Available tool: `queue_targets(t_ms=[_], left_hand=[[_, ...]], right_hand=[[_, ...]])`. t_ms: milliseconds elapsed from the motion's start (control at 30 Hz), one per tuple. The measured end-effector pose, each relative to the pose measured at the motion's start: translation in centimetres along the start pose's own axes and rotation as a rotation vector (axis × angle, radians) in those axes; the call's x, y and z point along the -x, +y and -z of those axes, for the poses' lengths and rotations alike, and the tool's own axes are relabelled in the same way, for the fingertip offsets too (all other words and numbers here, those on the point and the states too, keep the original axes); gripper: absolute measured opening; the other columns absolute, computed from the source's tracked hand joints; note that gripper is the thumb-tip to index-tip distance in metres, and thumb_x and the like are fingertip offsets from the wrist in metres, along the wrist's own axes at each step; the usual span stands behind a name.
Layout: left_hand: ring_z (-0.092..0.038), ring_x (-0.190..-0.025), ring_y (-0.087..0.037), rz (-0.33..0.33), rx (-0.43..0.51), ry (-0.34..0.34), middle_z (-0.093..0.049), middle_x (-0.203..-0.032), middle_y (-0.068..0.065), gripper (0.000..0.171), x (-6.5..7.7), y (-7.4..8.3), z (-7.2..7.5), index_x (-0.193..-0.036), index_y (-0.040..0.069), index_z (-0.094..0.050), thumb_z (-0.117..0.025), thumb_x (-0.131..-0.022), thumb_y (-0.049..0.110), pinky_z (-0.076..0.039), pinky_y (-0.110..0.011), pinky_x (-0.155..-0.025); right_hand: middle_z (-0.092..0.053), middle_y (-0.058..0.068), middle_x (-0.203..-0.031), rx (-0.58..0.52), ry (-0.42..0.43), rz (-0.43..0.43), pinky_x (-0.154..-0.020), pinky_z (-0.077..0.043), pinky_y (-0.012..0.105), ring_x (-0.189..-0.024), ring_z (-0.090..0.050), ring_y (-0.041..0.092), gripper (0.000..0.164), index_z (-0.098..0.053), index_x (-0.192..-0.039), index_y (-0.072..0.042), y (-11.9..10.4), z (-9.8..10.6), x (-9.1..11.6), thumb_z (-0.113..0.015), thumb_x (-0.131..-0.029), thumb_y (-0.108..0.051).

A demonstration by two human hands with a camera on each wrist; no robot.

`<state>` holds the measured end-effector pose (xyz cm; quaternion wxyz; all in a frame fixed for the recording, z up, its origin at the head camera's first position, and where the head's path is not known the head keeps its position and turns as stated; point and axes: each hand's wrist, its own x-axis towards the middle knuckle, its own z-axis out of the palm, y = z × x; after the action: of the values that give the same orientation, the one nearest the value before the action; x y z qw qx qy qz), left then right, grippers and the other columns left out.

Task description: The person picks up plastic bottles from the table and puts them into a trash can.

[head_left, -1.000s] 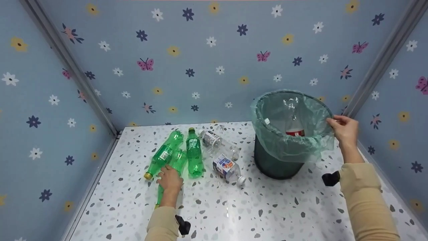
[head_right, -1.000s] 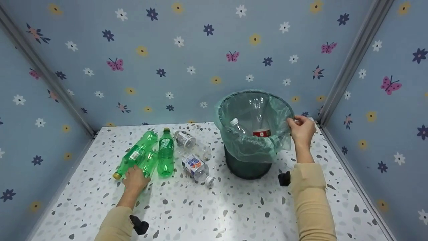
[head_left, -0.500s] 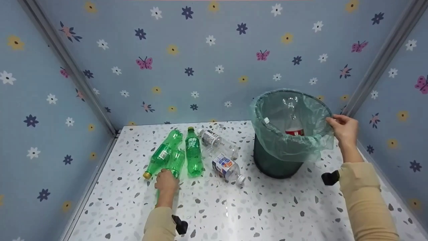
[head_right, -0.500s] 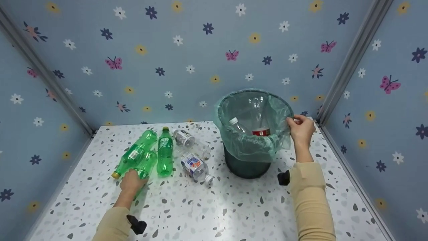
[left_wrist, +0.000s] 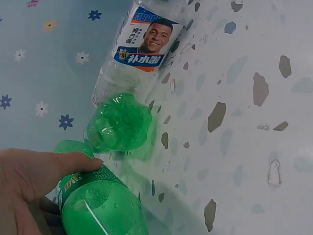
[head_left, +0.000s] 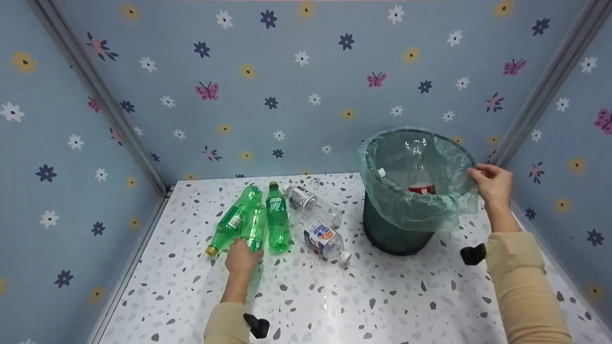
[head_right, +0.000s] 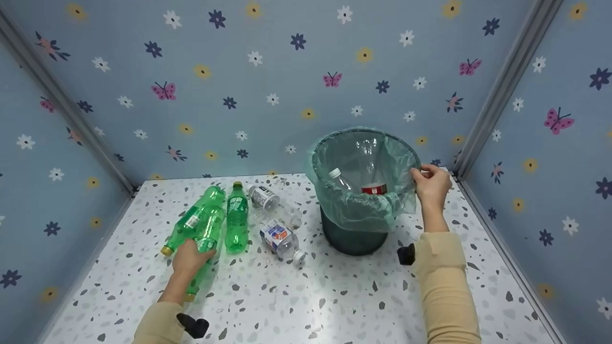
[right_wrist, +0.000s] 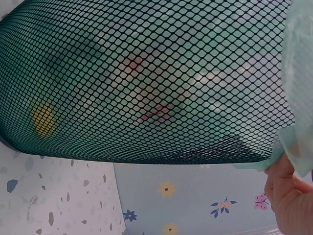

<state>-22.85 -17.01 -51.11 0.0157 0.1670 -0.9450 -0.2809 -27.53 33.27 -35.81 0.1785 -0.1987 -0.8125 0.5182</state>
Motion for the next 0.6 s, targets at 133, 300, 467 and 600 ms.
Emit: queue_targets(t_ms=[133,300,467,600], left_hand=[[-0.057,-0.081,-0.040,-0.040,0.049,0.023,-0.054,-0.097,-0.030,0.066,0.3,1.2,0.2,-0.114,-0.019,-0.039,-0.069,-0.075,0.024,-0.046,-0.049,-0.063],[-0.057,-0.081,-0.039,-0.104,0.084,0.068,-0.054,-0.098,-0.029,0.072,0.6,2.8,0.4,-0.117,-0.020,-0.037,-0.070,-0.074,0.027,-0.047,-0.048,-0.063],[-0.058,-0.079,-0.038,-0.160,0.124,0.126,-0.055,-0.096,-0.027,0.072,1.2,4.5,0.6,-0.116,-0.017,-0.040,-0.072,-0.072,0.030,-0.047,-0.046,-0.063],[-0.058,-0.080,-0.039,-0.202,0.154,0.155,-0.056,-0.096,-0.027,0.074,1.5,6.0,0.9,-0.117,-0.015,-0.040,-0.072,-0.072,0.033,-0.047,-0.047,-0.064]], right_hand=[[-0.048,-0.010,-0.077,-0.004,0.002,-0.006,-0.056,-0.039,0.012,-0.068,-0.045,0.002,0.044,-0.052,-0.120,0.005,0.0,0.0,0.0,-0.059,-0.084,-0.020],[-0.048,-0.011,-0.077,0.011,0.009,0.007,-0.057,-0.040,0.012,-0.067,-0.045,0.001,0.044,-0.053,-0.120,0.004,0.0,0.0,0.0,-0.059,-0.084,-0.021],[-0.047,-0.010,-0.078,0.038,0.015,0.009,-0.059,-0.039,0.014,-0.068,-0.044,0.000,0.043,-0.053,-0.121,0.002,0.1,0.0,0.1,-0.057,-0.085,-0.022],[-0.046,-0.010,-0.078,0.045,0.022,0.007,-0.058,-0.039,0.014,-0.067,-0.044,0.000,0.042,-0.053,-0.120,0.002,0.1,0.0,0.1,-0.056,-0.085,-0.022]])
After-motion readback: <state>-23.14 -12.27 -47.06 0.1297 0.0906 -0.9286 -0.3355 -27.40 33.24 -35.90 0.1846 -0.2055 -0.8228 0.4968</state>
